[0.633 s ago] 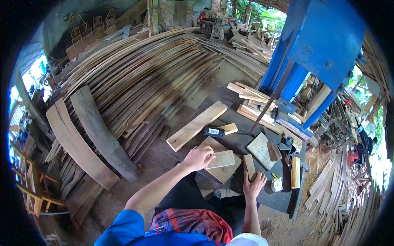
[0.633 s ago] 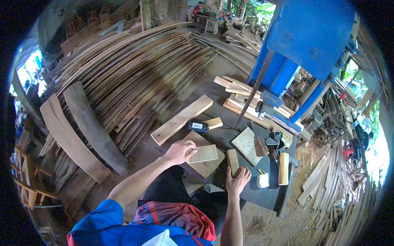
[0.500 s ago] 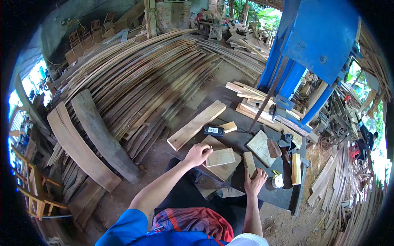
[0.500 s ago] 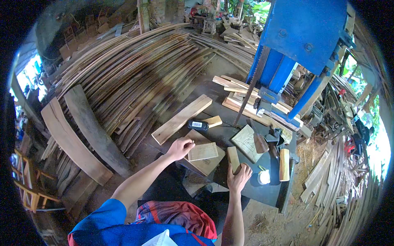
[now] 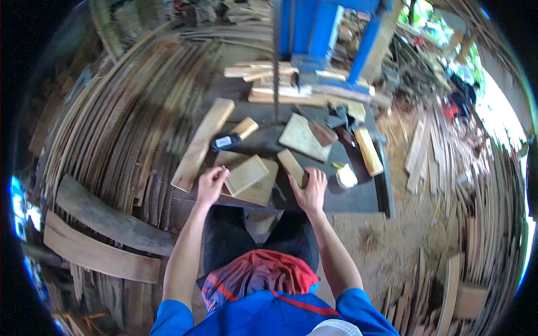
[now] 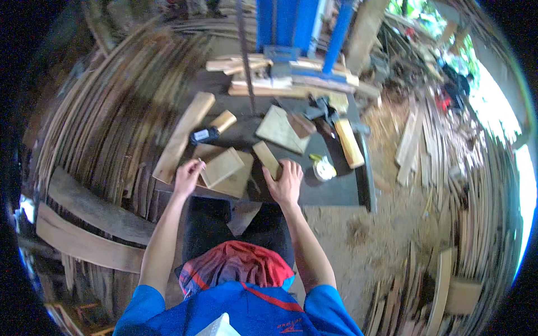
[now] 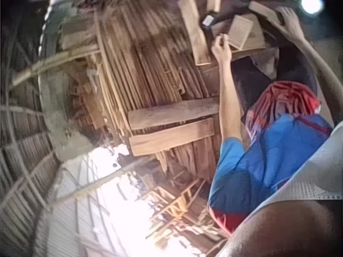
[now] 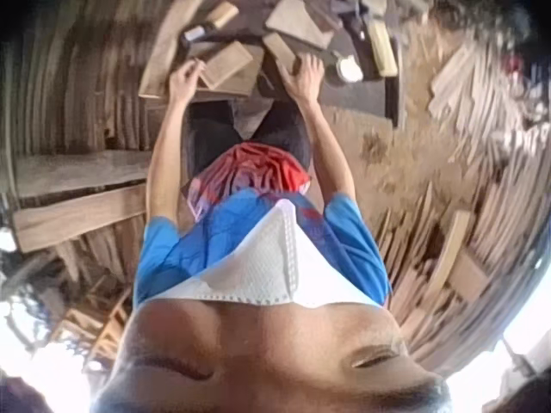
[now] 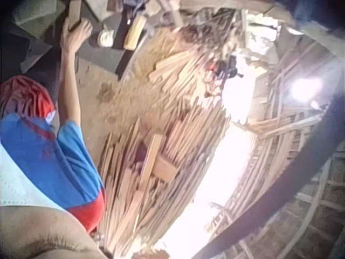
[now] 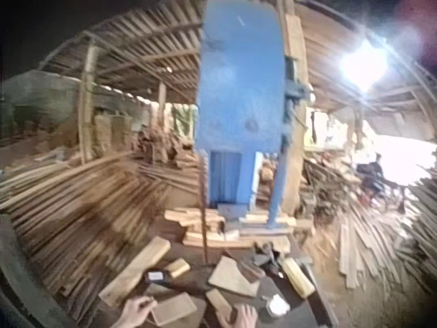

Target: The recorder is assembling a wooden sign that says 'PHUC NAM' by positioning and gluing wooden components.

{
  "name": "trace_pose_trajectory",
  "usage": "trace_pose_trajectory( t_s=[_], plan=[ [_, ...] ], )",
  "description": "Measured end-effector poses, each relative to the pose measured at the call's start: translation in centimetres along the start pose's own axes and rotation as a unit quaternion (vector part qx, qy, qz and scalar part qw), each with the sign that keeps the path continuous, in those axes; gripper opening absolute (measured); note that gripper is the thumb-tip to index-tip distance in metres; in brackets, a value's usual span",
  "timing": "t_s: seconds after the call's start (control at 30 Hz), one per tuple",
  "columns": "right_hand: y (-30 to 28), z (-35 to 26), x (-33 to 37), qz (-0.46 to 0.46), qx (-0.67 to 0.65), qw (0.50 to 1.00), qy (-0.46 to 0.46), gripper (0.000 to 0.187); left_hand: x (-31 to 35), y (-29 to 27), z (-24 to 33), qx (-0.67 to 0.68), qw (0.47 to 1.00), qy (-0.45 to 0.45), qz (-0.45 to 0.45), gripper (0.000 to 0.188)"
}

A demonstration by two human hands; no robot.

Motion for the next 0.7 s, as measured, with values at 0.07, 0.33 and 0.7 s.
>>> trace_pose_trajectory(
  t_s=[0.07, 0.33, 0.7],
  plan=[
    [-0.3, -0.1, -0.2, -0.017, -0.004, 0.999, 0.029, 0.05, -0.1, -0.3, 0.3, 0.027, 0.998, 0.033, 0.047, 0.022],
    [-0.5, 0.9, 0.2, -0.029, -0.022, 0.998, 0.043, 0.048, 0.5, -0.1, 1.1, -0.068, 0.988, 0.017, 0.137, 0.024],
    [-0.1, 1.6, -3.4, -0.022, -0.008, 0.995, 0.094, 0.063, 0.5, -1.0, 4.0, -0.157, 0.968, 0.068, 0.183, 0.019]
  ],
)
Point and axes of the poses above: each hand's wrist, its own x-axis away from the middle knuckle, its own y-axis out of the palm, z = x × y, the point moved 10 cm from there along -x, towards the middle knuckle, and after that the axes turned 9 degrees about y, right-handed, at the moved point
